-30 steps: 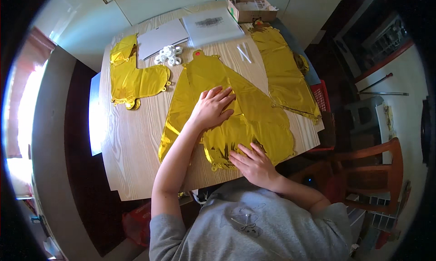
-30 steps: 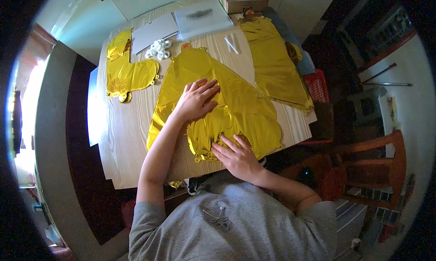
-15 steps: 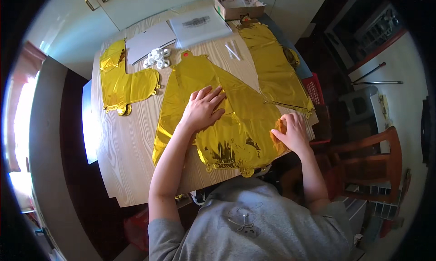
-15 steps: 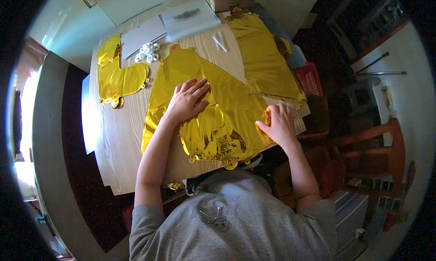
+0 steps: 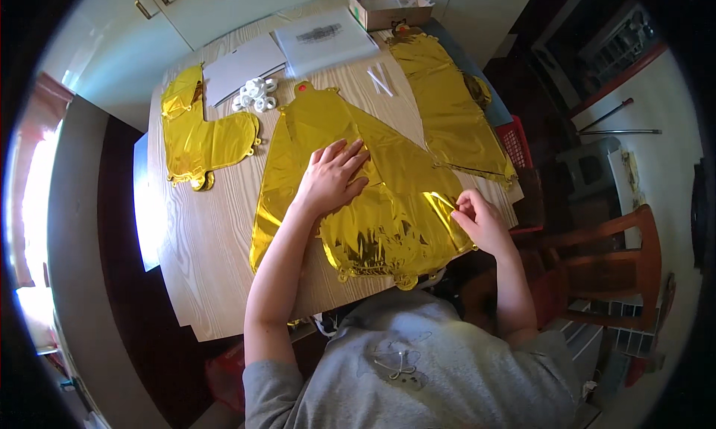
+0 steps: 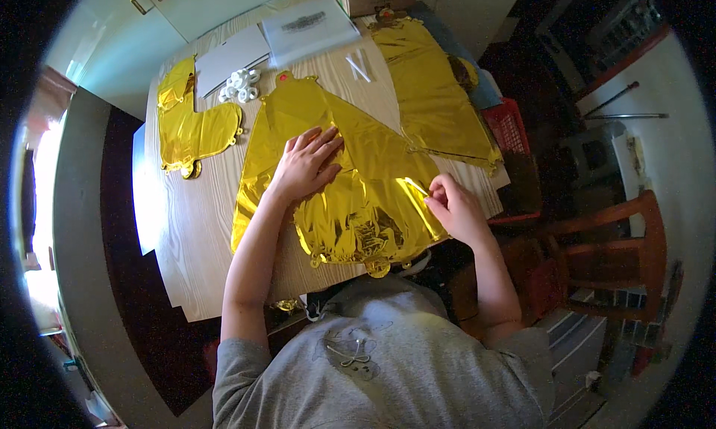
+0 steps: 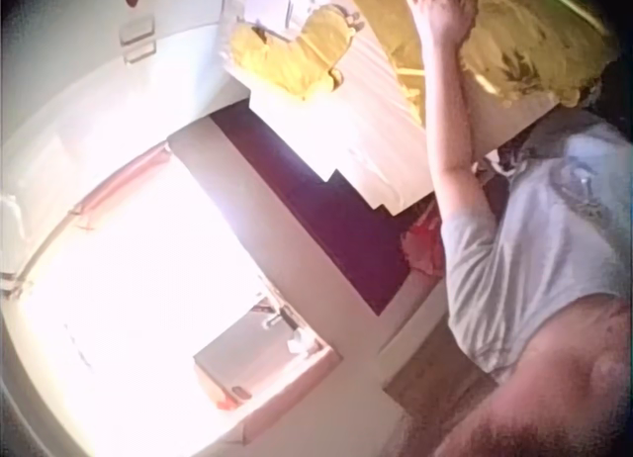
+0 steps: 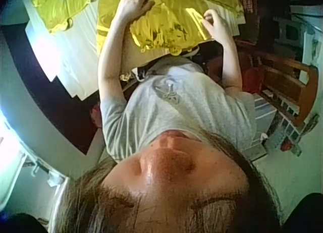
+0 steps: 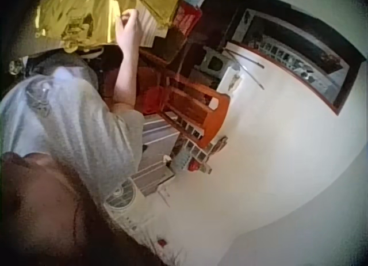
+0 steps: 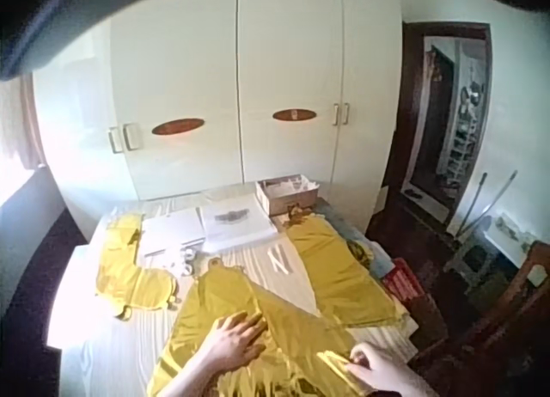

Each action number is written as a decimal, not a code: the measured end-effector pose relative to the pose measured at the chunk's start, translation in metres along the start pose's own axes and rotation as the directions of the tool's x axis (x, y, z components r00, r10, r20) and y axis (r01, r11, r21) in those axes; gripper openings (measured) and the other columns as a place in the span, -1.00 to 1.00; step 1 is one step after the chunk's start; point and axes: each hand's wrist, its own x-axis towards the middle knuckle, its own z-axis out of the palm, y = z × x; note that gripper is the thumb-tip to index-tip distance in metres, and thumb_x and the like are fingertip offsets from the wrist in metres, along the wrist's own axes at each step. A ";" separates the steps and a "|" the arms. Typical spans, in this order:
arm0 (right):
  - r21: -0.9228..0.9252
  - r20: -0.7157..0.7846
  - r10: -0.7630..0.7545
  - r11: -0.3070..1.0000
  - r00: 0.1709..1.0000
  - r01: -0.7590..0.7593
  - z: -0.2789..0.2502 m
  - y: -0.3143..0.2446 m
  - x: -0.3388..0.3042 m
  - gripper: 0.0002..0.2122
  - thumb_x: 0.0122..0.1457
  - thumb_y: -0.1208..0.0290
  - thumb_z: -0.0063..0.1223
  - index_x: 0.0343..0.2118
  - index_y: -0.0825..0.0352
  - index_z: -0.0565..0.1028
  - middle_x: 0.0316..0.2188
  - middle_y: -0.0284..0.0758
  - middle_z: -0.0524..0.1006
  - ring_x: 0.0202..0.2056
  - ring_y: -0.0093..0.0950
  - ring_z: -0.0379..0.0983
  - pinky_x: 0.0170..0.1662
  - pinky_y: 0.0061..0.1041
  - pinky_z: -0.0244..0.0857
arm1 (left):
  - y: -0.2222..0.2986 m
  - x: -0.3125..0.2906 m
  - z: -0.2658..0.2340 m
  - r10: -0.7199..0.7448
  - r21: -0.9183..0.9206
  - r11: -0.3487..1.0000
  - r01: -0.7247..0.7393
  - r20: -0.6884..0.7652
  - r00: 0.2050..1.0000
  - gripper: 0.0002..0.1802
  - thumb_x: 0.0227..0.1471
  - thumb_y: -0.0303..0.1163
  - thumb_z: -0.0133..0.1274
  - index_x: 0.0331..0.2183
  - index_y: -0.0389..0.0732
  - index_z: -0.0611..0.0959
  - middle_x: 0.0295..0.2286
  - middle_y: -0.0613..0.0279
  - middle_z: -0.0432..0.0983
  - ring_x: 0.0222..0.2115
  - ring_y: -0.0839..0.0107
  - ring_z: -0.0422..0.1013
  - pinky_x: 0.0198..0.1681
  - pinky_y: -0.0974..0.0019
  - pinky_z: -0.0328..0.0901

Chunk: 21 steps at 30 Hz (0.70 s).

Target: Folding and flattening gold-colored foil balloons on a wooden table.

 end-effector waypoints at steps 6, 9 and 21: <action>0.555 0.155 -0.043 0.830 0.987 -0.051 0.018 -0.025 -0.006 -0.60 0.14 0.66 0.02 0.03 0.36 0.23 -0.13 -0.28 0.33 -0.37 -0.64 0.43 -0.30 -0.65 0.35 | 0.000 0.000 0.000 0.002 0.005 1.000 -0.002 0.005 1.000 -0.41 0.07 -0.04 -0.01 0.10 -0.07 0.43 0.15 0.22 0.25 0.16 0.13 0.12 0.18 0.01 0.02; 0.523 0.083 -0.080 0.852 0.993 0.025 0.029 -0.013 -0.008 -0.57 0.18 0.63 -0.04 0.11 0.35 0.18 -0.08 -0.24 0.34 -0.38 -0.62 0.43 -0.29 -0.65 0.32 | 0.000 0.001 0.001 0.008 0.005 1.000 -0.008 -0.001 1.000 -0.41 0.07 -0.04 -0.01 0.10 -0.07 0.43 0.15 0.22 0.25 0.16 0.13 0.13 0.18 0.01 0.02; -0.301 0.194 -0.337 0.873 0.921 0.383 0.021 0.007 -0.041 -0.20 0.01 -0.09 0.15 0.19 0.39 0.19 0.15 -0.05 0.24 0.24 -0.07 0.01 0.25 -0.09 -0.10 | 0.000 0.000 0.000 -0.004 -0.003 1.000 0.004 0.009 1.000 -0.41 0.07 -0.05 -0.02 0.10 -0.07 0.42 0.16 0.21 0.24 0.16 0.12 0.12 0.19 0.02 0.00</action>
